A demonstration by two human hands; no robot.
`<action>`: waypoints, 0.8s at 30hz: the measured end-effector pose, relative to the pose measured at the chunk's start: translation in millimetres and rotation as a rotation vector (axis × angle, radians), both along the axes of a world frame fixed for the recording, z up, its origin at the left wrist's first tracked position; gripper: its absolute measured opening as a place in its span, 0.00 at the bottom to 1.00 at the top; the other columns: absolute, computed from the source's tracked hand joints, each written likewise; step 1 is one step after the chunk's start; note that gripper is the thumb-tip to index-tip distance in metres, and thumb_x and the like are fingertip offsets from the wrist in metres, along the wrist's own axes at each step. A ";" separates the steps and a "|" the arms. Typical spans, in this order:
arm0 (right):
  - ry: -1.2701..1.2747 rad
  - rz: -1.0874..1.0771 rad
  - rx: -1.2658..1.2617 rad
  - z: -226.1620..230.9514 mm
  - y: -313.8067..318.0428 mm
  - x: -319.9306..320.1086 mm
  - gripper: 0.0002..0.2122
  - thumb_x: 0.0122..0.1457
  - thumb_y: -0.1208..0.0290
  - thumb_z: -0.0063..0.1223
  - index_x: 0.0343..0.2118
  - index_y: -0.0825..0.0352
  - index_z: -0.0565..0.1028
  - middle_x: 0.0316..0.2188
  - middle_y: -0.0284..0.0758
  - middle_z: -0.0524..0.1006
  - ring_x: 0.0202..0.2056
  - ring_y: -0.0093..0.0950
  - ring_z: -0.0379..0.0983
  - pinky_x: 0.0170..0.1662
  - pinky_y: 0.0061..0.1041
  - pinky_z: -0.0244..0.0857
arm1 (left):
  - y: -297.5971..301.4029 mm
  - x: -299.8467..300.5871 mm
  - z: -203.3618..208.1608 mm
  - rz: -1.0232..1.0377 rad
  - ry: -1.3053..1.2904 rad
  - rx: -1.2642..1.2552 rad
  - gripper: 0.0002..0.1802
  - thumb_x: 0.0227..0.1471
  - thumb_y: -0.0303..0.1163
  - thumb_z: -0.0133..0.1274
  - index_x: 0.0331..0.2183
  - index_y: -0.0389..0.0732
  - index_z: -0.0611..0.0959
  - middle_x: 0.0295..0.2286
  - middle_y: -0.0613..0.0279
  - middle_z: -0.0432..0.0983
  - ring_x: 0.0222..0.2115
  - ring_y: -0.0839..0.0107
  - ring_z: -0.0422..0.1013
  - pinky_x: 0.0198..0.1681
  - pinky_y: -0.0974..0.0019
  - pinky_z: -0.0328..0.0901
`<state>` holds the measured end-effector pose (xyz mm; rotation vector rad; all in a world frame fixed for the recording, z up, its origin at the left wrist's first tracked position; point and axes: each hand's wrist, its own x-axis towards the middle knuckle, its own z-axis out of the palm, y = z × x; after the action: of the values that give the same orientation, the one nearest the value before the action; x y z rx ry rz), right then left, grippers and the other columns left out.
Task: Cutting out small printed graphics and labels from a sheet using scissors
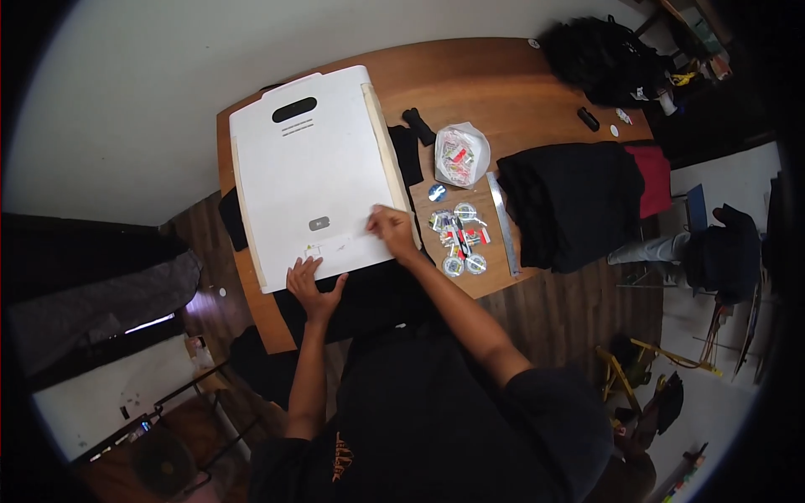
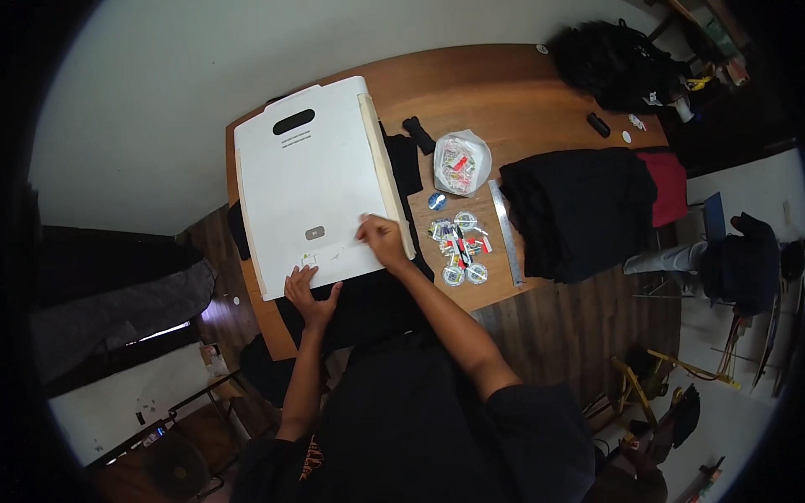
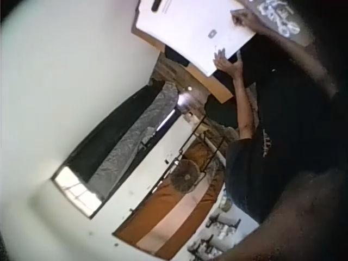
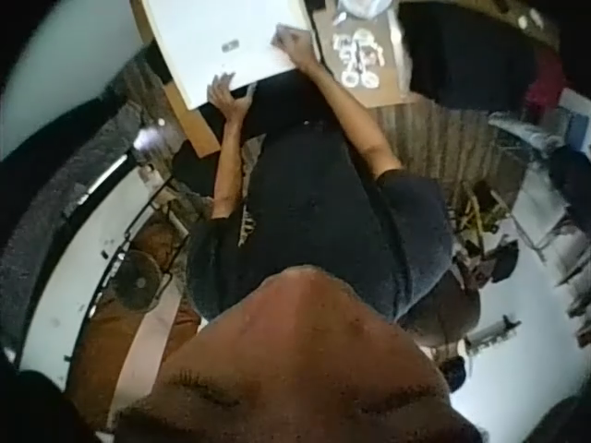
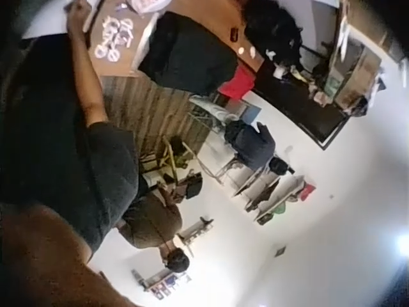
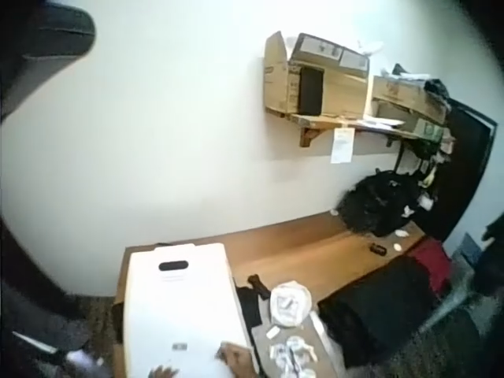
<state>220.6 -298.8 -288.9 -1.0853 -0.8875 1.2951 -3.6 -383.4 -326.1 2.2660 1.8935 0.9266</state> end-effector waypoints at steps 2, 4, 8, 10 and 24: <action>0.147 -0.279 -0.197 7.5 2.9 35.3 0.18 0.68 0.58 0.45 0.23 0.63 0.72 0.17 0.27 0.72 0.17 0.14 0.63 0.19 0.13 0.54 | -0.6 -2.6 -2.3 0.047 -0.003 -0.004 0.37 0.45 0.58 0.65 0.48 0.42 0.77 0.49 0.56 0.69 0.59 0.53 0.59 0.64 0.43 0.44; 0.280 -0.504 -0.435 -9.5 10.5 80.8 0.16 0.68 0.57 0.44 0.26 0.61 0.68 0.17 0.26 0.66 0.15 0.14 0.57 0.16 0.15 0.49 | 2.6 -4.7 -10.4 0.055 -0.008 0.025 0.38 0.44 0.59 0.65 0.48 0.42 0.77 0.49 0.57 0.69 0.58 0.53 0.60 0.63 0.42 0.45; 0.468 -0.289 -0.680 -97.9 34.1 161.3 0.20 0.64 0.46 0.44 0.31 0.61 0.71 0.18 0.29 0.68 0.16 0.22 0.57 0.17 0.21 0.50 | 8.9 1.9 -11.9 0.077 -0.024 0.069 0.35 0.45 0.58 0.64 0.46 0.42 0.79 0.49 0.57 0.69 0.58 0.53 0.60 0.63 0.41 0.46; 0.470 -0.249 -0.749 -127.3 44.0 181.8 0.21 0.64 0.45 0.44 0.32 0.61 0.71 0.18 0.30 0.69 0.15 0.23 0.56 0.17 0.22 0.50 | 10.5 7.4 -12.7 0.080 -0.049 0.054 0.33 0.47 0.56 0.64 0.46 0.42 0.79 0.48 0.56 0.70 0.58 0.52 0.60 0.64 0.41 0.45; 0.199 -0.241 -0.621 -85.2 38.4 189.7 0.09 0.65 0.64 0.41 0.36 0.63 0.71 0.21 0.28 0.71 0.17 0.20 0.61 0.17 0.21 0.52 | 10.1 29.4 -18.4 0.147 -0.095 0.051 0.28 0.49 0.50 0.62 0.44 0.41 0.79 0.47 0.52 0.71 0.58 0.50 0.60 0.65 0.42 0.42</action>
<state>410.3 -260.4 -374.1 -1.4544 -0.1861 1.4795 25.8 -373.4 -344.5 2.0904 2.0403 1.0924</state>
